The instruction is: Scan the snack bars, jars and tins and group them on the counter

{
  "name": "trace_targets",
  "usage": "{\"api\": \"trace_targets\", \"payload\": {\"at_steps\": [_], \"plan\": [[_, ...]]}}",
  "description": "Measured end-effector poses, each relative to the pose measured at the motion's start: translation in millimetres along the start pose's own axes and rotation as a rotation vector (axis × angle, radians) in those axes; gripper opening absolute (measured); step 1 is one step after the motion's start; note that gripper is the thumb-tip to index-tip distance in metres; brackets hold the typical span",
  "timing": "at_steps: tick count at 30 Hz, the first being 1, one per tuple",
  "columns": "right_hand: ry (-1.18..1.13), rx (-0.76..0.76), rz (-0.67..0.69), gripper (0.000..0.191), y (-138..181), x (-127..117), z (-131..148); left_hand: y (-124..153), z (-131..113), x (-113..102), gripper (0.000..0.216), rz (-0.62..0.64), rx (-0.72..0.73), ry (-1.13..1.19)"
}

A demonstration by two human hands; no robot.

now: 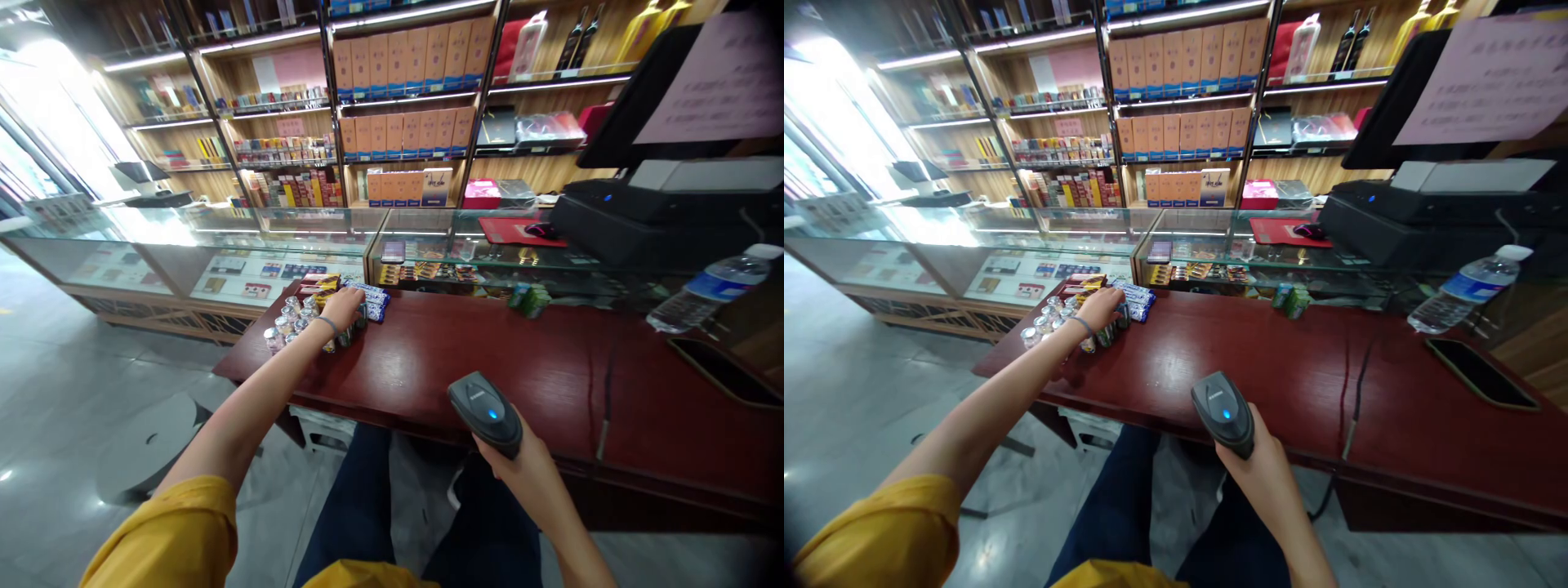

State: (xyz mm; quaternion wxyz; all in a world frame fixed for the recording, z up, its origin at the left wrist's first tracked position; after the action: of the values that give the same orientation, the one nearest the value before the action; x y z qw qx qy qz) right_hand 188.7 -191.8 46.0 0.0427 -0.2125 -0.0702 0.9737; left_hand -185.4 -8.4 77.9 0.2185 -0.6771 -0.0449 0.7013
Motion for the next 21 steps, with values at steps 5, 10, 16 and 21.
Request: {"api": "trace_targets", "payload": {"at_steps": [5, 10, 16, 21], "plan": [[-0.013, 0.019, 0.007, 0.031, -0.4, -0.5, -0.2, -2.2, 0.3, 2.4, 0.028, -0.001, 0.009, -0.016], [-0.003, 0.025, 0.020, 0.033, -0.7, -0.7, 0.8, -2.3, -0.7, 0.9, 0.030, -0.006, 0.004, 0.011], [0.028, 0.007, -0.003, 0.034, -2.2, -2.4, -0.6, -0.7, 1.2, -4.7, 0.029, -0.036, -0.012, 0.053], [0.045, 0.016, -0.031, 0.039, -6.6, -8.9, -3.8, -5.8, -12.6, -10.6, 0.031, -0.123, -0.001, 0.182]]}}
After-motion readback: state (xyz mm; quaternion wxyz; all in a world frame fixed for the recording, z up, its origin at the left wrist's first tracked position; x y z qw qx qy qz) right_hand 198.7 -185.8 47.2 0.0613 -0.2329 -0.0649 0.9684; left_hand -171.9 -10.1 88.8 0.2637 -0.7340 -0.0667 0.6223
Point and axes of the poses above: each hand's wrist, its own y-axis away from the middle knuckle, its own x-axis out of the palm, z = x × y, the point moved 3 cm from there along -y, towards the middle knuckle, and after that the axes turned 10 degrees about -z, right-handed, at the moved point
